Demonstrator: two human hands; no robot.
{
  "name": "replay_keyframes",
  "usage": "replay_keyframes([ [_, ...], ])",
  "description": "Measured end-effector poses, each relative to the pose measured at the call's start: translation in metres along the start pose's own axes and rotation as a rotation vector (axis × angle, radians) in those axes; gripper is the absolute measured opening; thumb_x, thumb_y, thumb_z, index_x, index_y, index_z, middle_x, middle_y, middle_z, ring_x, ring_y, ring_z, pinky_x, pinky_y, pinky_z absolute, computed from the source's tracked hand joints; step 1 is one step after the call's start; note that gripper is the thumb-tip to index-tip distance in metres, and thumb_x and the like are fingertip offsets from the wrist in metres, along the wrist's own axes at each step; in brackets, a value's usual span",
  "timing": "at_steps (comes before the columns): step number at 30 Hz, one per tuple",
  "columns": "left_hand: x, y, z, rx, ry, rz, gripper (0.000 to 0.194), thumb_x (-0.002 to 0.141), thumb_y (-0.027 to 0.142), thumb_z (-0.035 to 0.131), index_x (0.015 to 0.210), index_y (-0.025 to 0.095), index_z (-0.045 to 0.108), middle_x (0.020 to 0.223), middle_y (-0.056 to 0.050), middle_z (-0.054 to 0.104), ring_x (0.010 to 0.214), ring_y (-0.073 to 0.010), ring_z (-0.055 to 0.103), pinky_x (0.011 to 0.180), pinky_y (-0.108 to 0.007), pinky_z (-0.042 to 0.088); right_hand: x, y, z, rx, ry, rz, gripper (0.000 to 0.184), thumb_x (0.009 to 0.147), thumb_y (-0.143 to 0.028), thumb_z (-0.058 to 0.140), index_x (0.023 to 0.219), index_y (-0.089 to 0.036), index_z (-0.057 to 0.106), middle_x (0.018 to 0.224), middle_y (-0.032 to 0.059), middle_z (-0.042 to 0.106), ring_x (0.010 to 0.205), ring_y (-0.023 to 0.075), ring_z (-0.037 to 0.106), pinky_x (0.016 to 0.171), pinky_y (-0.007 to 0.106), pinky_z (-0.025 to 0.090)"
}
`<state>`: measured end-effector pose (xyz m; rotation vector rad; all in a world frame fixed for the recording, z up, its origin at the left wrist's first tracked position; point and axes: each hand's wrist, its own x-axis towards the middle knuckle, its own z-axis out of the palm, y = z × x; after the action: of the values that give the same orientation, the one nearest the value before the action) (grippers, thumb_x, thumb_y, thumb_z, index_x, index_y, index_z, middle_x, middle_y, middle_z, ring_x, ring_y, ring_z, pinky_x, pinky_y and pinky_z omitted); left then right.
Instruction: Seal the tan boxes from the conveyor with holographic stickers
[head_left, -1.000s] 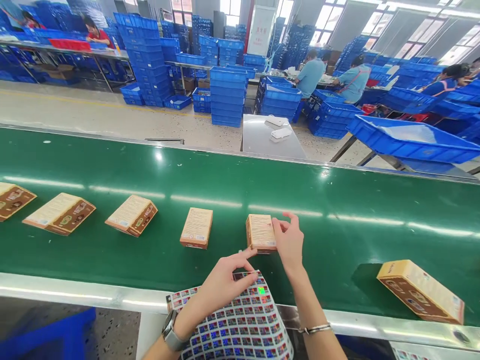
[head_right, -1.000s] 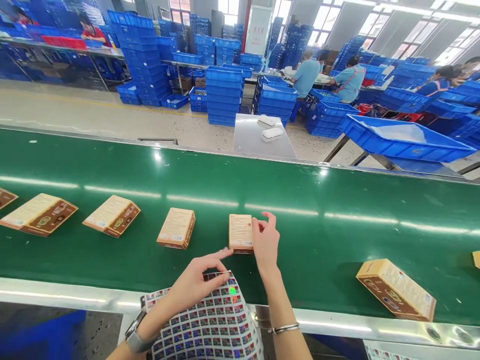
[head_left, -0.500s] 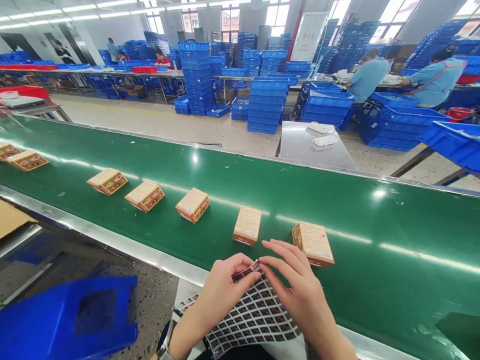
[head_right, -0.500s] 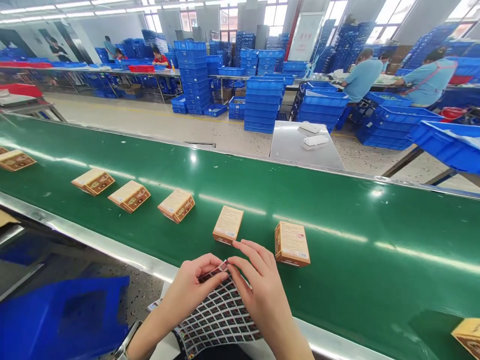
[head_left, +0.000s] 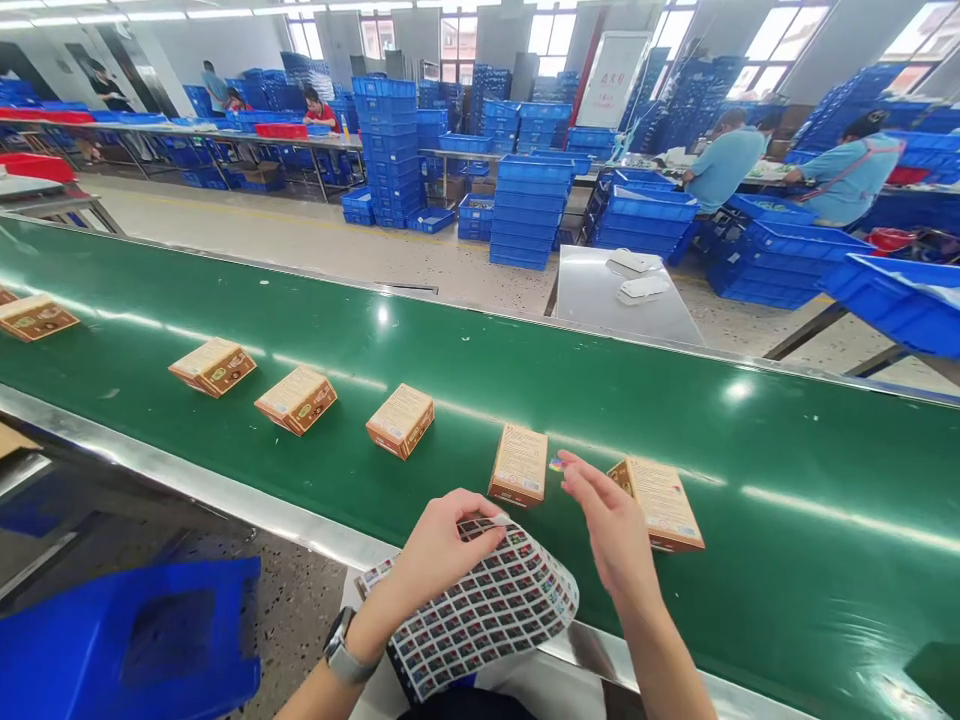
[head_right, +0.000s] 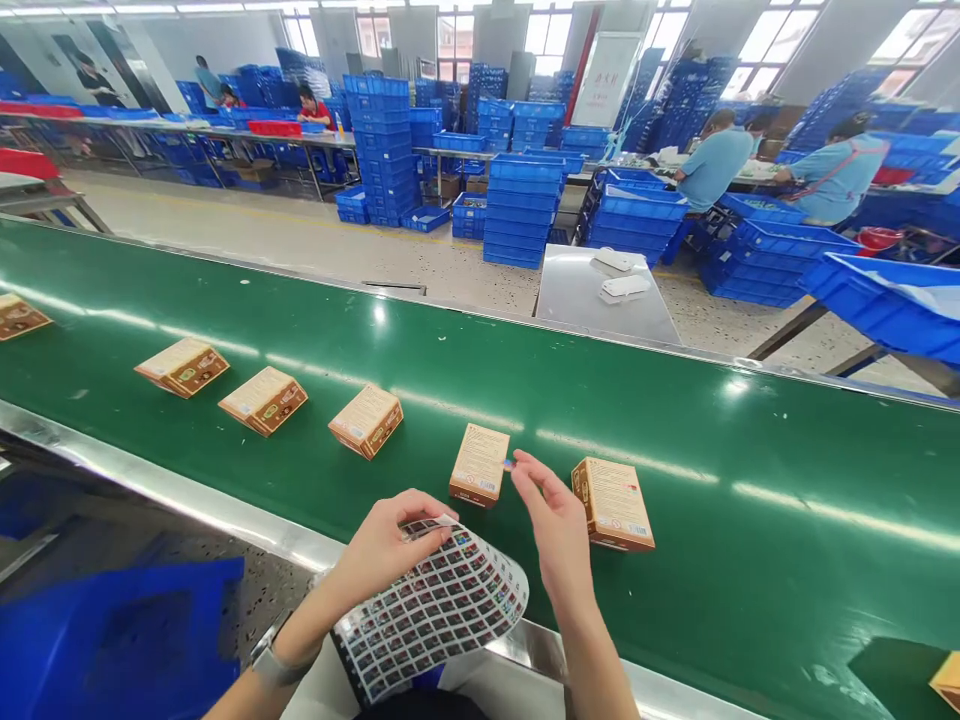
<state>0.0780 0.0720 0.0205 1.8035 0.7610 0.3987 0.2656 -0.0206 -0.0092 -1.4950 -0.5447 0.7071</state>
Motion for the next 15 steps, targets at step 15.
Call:
replay_keyframes([
  [15,0.038,-0.004,0.025,0.118,-0.322,0.223,0.009,0.079,0.013,0.066,0.075,0.021,0.066,0.150,-0.004,0.047,0.150,-0.0256,0.022,0.120,-0.044,0.030,0.042,0.022,-0.012,-0.064,0.138,0.105,0.040,0.069,-0.050,0.074,0.091,-0.016,0.073,0.099,0.0117,0.076,0.093,0.0283,0.069,0.083,0.041,0.055],
])
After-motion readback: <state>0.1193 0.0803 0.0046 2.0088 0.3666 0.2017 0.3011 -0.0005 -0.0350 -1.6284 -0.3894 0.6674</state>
